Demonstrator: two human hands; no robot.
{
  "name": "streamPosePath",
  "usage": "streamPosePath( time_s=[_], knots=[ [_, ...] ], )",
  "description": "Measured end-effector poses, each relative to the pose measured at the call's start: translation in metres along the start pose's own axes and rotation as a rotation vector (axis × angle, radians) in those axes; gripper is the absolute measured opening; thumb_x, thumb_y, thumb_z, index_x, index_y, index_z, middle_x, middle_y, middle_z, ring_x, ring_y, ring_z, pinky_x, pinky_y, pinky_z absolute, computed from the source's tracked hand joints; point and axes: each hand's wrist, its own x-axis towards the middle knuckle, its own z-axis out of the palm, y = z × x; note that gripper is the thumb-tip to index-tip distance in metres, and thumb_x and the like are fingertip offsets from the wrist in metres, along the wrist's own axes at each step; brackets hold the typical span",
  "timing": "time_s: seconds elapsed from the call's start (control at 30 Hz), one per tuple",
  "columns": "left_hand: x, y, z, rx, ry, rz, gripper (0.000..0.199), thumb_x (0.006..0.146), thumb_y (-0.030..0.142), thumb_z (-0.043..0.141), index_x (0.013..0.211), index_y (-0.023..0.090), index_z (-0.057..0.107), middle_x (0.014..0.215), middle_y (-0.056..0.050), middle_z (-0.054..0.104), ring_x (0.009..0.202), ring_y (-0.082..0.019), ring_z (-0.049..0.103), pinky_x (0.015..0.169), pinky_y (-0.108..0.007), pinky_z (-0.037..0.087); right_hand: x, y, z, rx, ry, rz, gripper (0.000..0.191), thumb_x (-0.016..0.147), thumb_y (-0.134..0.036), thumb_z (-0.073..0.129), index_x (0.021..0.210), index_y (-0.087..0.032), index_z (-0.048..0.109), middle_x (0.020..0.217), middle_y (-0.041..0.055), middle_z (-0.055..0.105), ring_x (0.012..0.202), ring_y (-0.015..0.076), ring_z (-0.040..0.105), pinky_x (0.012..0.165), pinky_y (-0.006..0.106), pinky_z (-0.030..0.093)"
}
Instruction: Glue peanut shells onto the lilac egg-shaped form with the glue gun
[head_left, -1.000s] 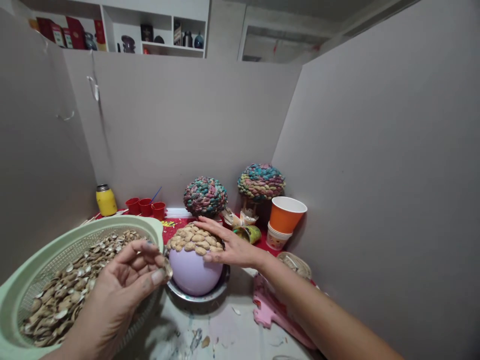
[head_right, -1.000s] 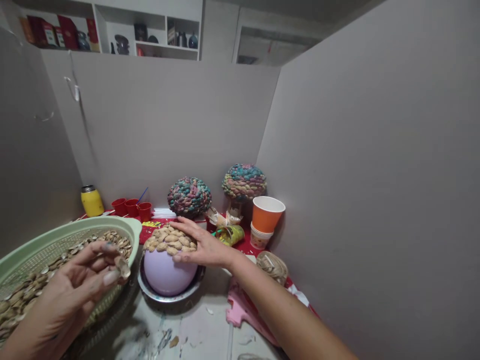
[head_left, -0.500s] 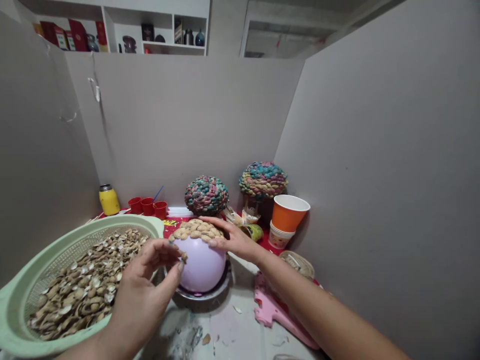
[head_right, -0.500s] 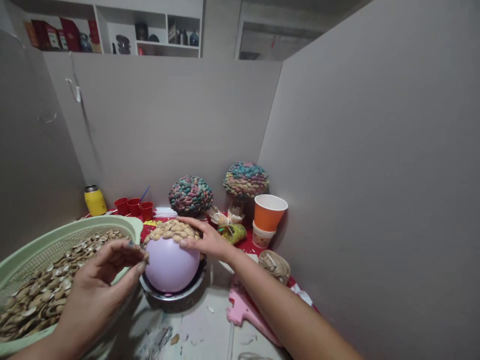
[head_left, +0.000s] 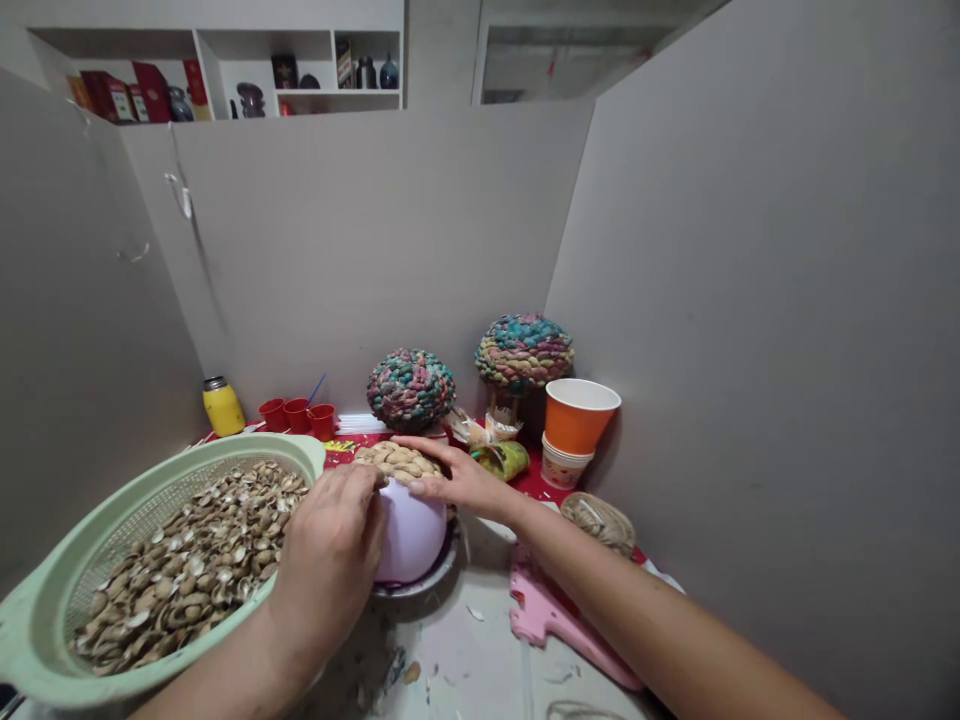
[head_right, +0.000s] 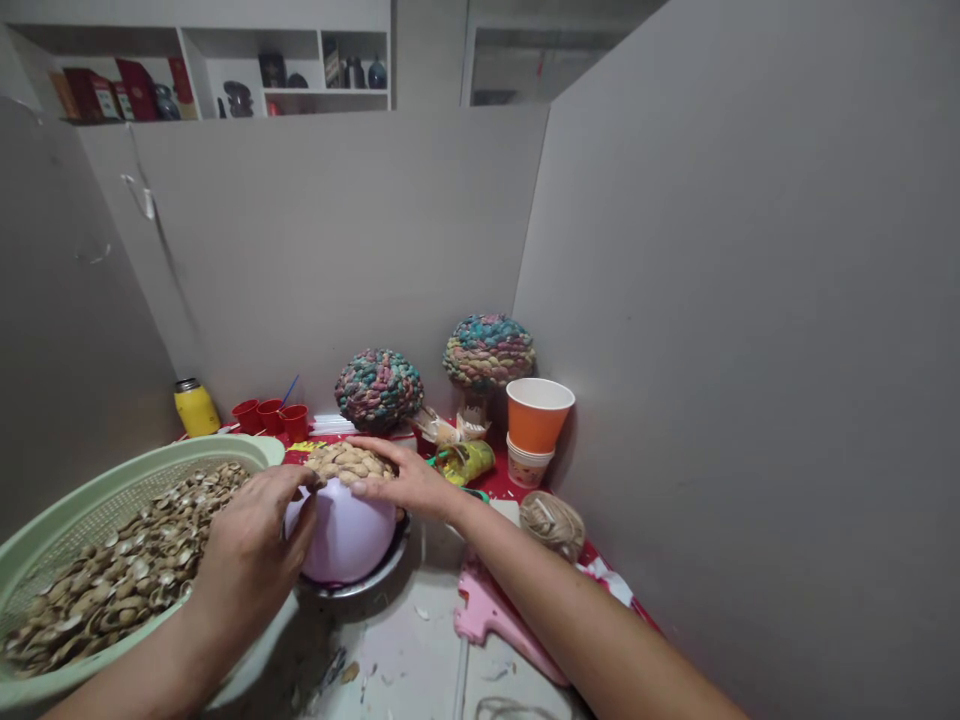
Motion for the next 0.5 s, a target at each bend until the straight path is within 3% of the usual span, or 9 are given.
streamPosePath(
  time_s=[0.23, 0.5],
  knots=[
    [0.002, -0.003, 0.005, 0.081, -0.028, 0.048, 0.021, 0.081, 0.014, 0.06, 0.094, 0.025, 0.071, 0.099, -0.011, 0.071, 0.095, -0.034, 0.061, 0.093, -0.045, 0.04, -0.001, -0.002, 0.0, 0.004, 0.004, -0.002, 0.07, 0.074, -0.049, 0.073, 0.135, -0.021, 0.053, 0.138, 0.0092, 0.055, 0.128, 0.029, 0.049, 0.109, 0.046, 0.035],
    [0.005, -0.01, 0.015, 0.443, -0.07, 0.317, 0.017, 0.089, 0.012, 0.049, 0.099, 0.015, 0.062, 0.097, -0.014, 0.069, 0.089, -0.03, 0.062, 0.081, -0.043, 0.05, 0.0, 0.001, 0.001, 0.013, 0.004, -0.024, 0.069, 0.074, -0.049, 0.072, 0.135, -0.021, 0.052, 0.138, 0.0085, 0.055, 0.126, 0.0278, 0.05, 0.108, 0.045, 0.036]
  ],
)
